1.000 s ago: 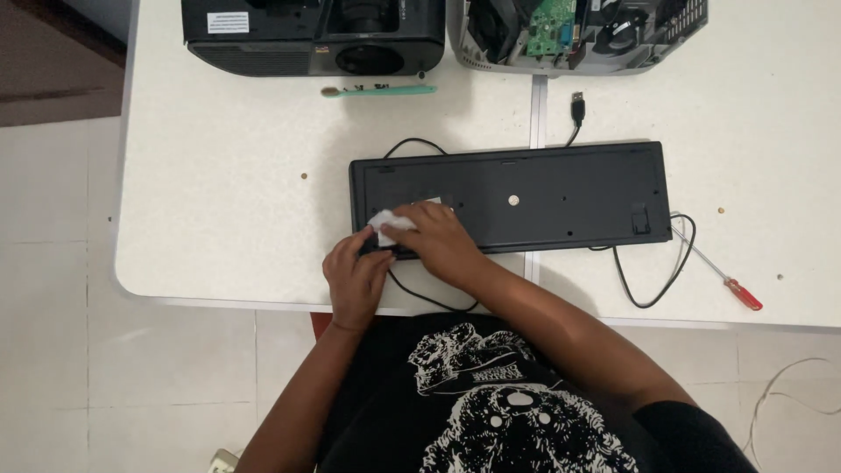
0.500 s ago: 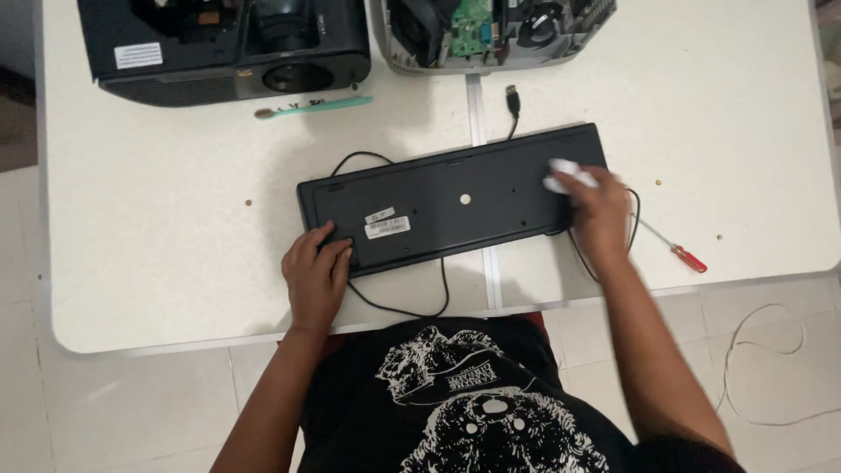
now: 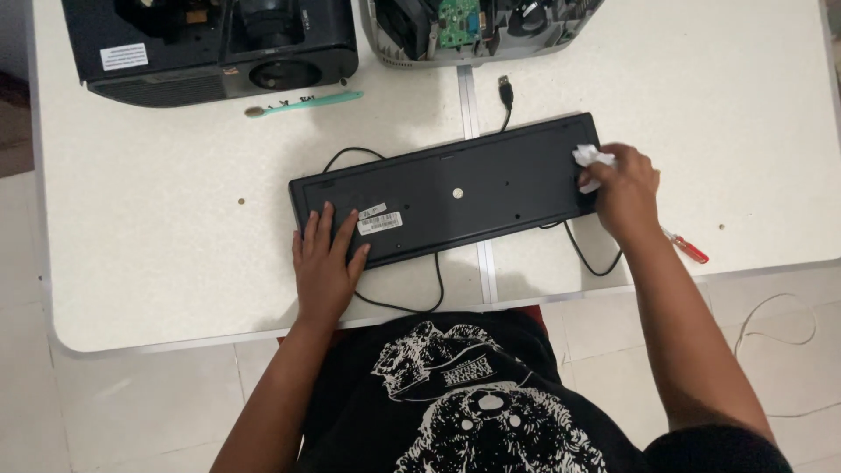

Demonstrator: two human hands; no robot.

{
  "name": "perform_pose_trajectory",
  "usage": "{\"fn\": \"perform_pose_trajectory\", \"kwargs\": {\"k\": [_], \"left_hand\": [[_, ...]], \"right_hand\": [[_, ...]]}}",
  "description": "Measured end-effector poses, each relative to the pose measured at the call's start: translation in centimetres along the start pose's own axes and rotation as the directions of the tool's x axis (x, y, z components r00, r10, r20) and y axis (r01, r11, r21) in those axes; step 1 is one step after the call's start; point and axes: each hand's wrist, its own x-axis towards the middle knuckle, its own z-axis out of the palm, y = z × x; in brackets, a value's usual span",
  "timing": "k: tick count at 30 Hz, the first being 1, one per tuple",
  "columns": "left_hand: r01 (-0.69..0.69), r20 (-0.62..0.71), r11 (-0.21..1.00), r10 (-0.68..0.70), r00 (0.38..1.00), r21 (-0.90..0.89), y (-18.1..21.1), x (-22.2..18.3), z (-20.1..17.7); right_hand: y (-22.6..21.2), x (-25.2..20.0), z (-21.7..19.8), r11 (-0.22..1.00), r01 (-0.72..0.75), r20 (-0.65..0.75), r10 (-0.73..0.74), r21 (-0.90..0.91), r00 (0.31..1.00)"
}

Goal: Cleaning a keyboard with a cloth and unscrewing the back panel using a screwdriver

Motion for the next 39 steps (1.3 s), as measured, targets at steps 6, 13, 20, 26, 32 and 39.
{"fn": "perform_pose_trajectory", "kwargs": {"k": [6, 13, 20, 26, 32, 39], "left_hand": [[0.011, 0.000, 1.000, -0.011, 1.000, 0.005, 0.0, -0.1, 0.0], [0.016, -0.008, 1.000, -0.016, 1.000, 0.018, -0.3, -0.1, 0.7], [0.024, -0.025, 0.999, -0.023, 0.999, 0.043, -0.4, 0.0, 0.7], [0.049, -0.024, 0.999, -0.050, 0.998, -0.010, 0.1, -0.1, 0.3], [0.043, -0.024, 0.999, -0.044, 0.999, -0.034, 0.2, 0.0, 0.4], [0.031, -0.030, 0.999, -0.031, 0.999, 0.026, -0.5, -0.2, 1.0]], "right_hand": [[-0.3, 1.5, -0.5, 0.998, 0.023, 0.140, -0.015, -0.056, 0.990], [0.1, -3.5, 0.1, 0.996, 0.008, -0.087, -0.001, 0.089, 0.996], [-1.7, -3.1, 1.0, 0.994, 0.078, -0.269, -0.054, 0.078, 0.962], [-1.4, -2.3, 3.0, 0.980, 0.149, -0.406, -0.082, 0.136, 0.910], [-2.9, -4.5, 1.6, 0.959, 0.132, -0.569, 0.035, 0.251, 0.822], [0.4, -5.1, 1.0, 0.767, 0.086, -0.393, 0.226, 0.635, 0.892]]}}
